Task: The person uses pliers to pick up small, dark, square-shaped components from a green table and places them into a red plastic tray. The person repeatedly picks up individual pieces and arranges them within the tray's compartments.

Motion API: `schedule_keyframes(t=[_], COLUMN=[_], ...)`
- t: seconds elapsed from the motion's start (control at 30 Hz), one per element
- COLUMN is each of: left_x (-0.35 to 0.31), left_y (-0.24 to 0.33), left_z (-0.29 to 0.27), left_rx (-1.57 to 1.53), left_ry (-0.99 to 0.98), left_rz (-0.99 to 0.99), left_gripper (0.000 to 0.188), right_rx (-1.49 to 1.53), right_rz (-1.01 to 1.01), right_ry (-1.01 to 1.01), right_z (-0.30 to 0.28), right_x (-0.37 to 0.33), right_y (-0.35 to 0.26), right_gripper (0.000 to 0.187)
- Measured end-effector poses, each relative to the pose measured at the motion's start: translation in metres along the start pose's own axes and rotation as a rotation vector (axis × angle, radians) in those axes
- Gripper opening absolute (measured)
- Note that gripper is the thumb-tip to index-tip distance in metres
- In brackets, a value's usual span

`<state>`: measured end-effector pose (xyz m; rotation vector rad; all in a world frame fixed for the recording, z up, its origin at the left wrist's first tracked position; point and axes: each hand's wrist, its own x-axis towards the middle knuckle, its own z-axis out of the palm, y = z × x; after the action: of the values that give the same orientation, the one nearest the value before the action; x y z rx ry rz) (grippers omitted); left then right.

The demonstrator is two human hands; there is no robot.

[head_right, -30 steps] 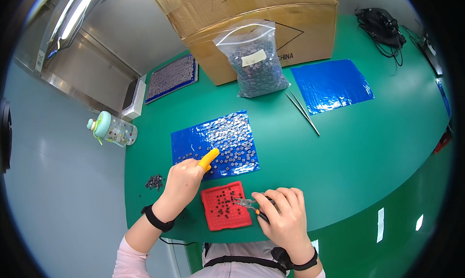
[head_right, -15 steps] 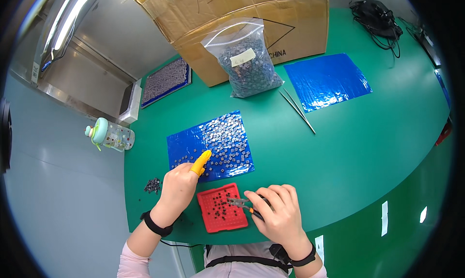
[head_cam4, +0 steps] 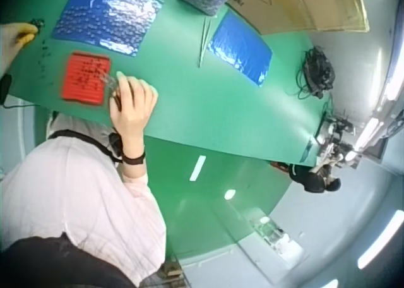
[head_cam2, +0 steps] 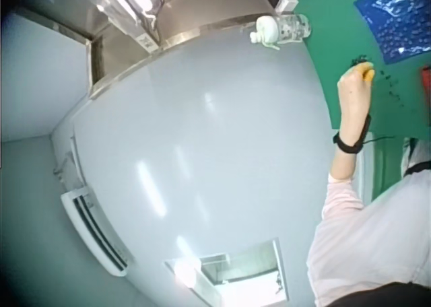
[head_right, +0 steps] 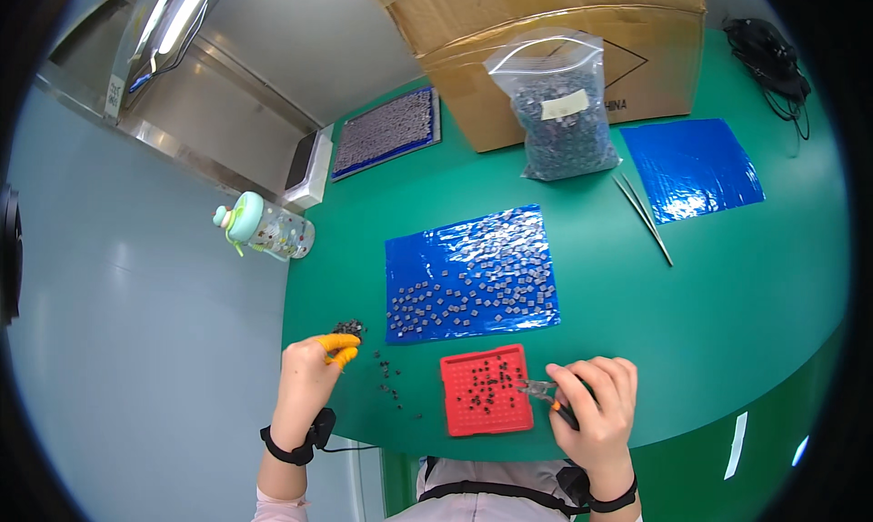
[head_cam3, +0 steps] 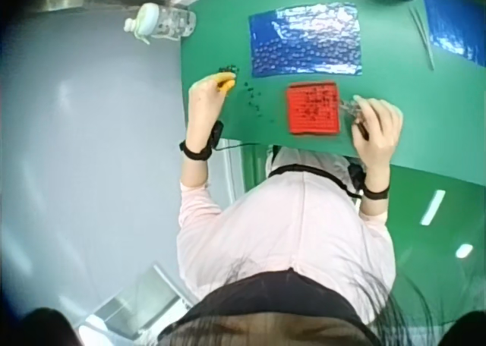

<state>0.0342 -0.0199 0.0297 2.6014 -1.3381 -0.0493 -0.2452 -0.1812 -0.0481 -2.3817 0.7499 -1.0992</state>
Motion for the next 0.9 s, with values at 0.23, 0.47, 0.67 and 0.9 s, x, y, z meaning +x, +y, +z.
schedule_keyframes(t=[0.23, 0.47, 0.67, 0.9], left_x=[-0.006, -0.005, -0.006, -0.009], left_y=[-0.046, -0.048, -0.047, -0.048], left_z=[0.029, 0.036, 0.041, 0.043], left_rx=[-0.068, -0.097, -0.134, -0.110], left_ry=[0.028, 0.043, 0.053, 0.100], left_rz=[-0.177, -0.234, -0.188, -0.156], left_gripper=[0.014, 0.012, 0.016, 0.019], right_rx=[-0.043, -0.051, -0.039, -0.046], right_rz=[0.002, 0.000, -0.005, -0.009], right_ry=[0.034, 0.026, 0.013, 0.016], right_z=[0.001, 0.003, 0.007, 0.007], right_x=[0.000, 0.000, 0.002, 0.002], right_y=[-0.004, -0.007, -0.013, -0.015], right_gripper=[0.049, 0.048, 0.048, 0.048])
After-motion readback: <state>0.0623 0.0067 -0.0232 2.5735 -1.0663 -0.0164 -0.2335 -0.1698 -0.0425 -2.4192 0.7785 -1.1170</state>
